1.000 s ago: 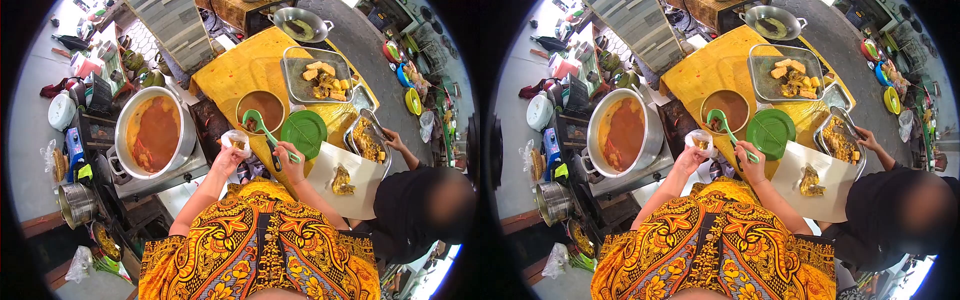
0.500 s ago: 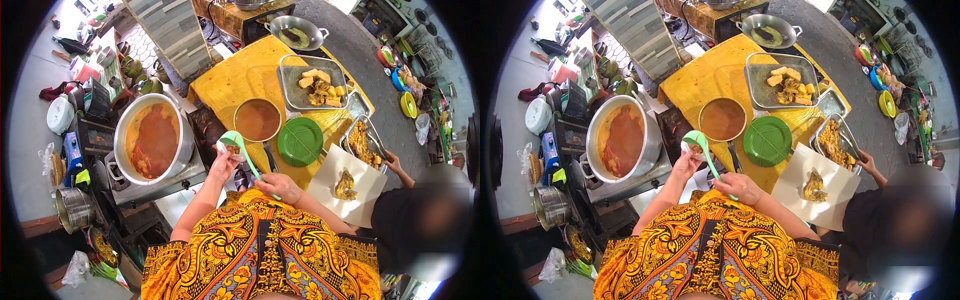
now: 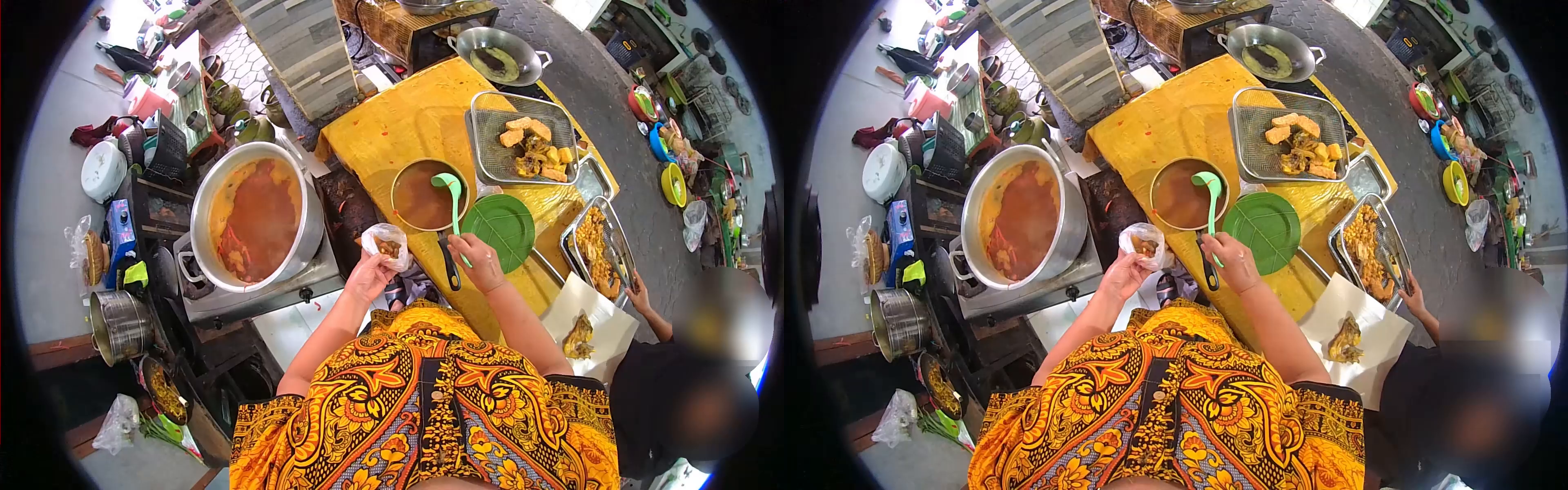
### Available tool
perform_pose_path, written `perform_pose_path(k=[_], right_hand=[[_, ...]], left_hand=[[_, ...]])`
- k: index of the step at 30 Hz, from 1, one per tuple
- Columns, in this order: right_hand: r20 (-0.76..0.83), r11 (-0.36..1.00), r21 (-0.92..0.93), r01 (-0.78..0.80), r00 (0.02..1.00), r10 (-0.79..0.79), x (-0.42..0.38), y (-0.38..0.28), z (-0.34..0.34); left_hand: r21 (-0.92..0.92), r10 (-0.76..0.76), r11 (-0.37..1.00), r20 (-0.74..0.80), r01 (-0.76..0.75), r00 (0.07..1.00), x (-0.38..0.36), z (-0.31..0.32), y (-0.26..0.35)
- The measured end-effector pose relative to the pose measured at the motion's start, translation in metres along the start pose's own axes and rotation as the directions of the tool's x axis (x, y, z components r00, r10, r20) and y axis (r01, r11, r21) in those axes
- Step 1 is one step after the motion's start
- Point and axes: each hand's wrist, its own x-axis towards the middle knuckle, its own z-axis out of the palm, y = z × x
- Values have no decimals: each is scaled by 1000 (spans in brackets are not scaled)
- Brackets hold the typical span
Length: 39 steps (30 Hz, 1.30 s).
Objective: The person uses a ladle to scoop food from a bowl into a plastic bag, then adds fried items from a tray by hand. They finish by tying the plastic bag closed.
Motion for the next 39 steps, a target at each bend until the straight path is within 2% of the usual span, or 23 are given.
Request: perform_pose_path(k=[1,3,7,9,10,12,18,21,23,28,30,33,35,37,39], right_hand=[[3,1000,2,1,1000,-1,-1,1,3],[-156,983,182,-11,987,39,-3,0,6],[-190,949,301,-92,970,155,-4,-5,12],[-220,889,438,-135,943,251,-4,-4,19],[-218,889,438,-136,943,252,-4,-2,23],[-217,791,589,-166,910,352,-4,-2,30],[-128,709,666,-233,901,415,4,-11,39],[-133,775,591,-223,921,367,10,-18,41],[-135,786,580,-215,926,353,12,-25,41],[-155,815,552,-177,938,309,13,-36,35],[-184,837,537,-106,954,238,9,-36,34],[-208,889,456,-38,967,148,-1,-40,29],[-182,908,417,-35,976,121,-7,-43,23],[-155,925,378,-30,983,95,-11,-46,22],[-214,934,349,73,977,4,-13,-48,22]], left_hand=[[-1,-12,1000,-24,12,1000,-1,2,-1],[-6,-24,1000,-50,24,998,-2,3,-3],[-11,-47,999,-22,47,999,-2,-2,-6],[-19,-49,999,5,49,999,-3,-3,-7],[-19,-50,999,-9,50,999,-4,-1,-8],[-18,-50,999,-23,50,998,-4,-1,-8],[-32,-51,998,-29,50,998,-4,-1,-9],[-31,-49,998,-44,48,998,-2,-4,-10],[-5,-37,999,19,37,999,3,-15,-12],[7,-31,999,-32,31,999,-10,10,-3],[15,-37,999,-50,38,998,-10,10,-3],[8,-34,999,18,34,999,-5,0,-4],[-6,-58,998,-51,57,997,1,-5,-5],[4,-43,999,-44,43,998,-6,8,-2],[15,-30,999,-35,30,999,-8,15,0]])
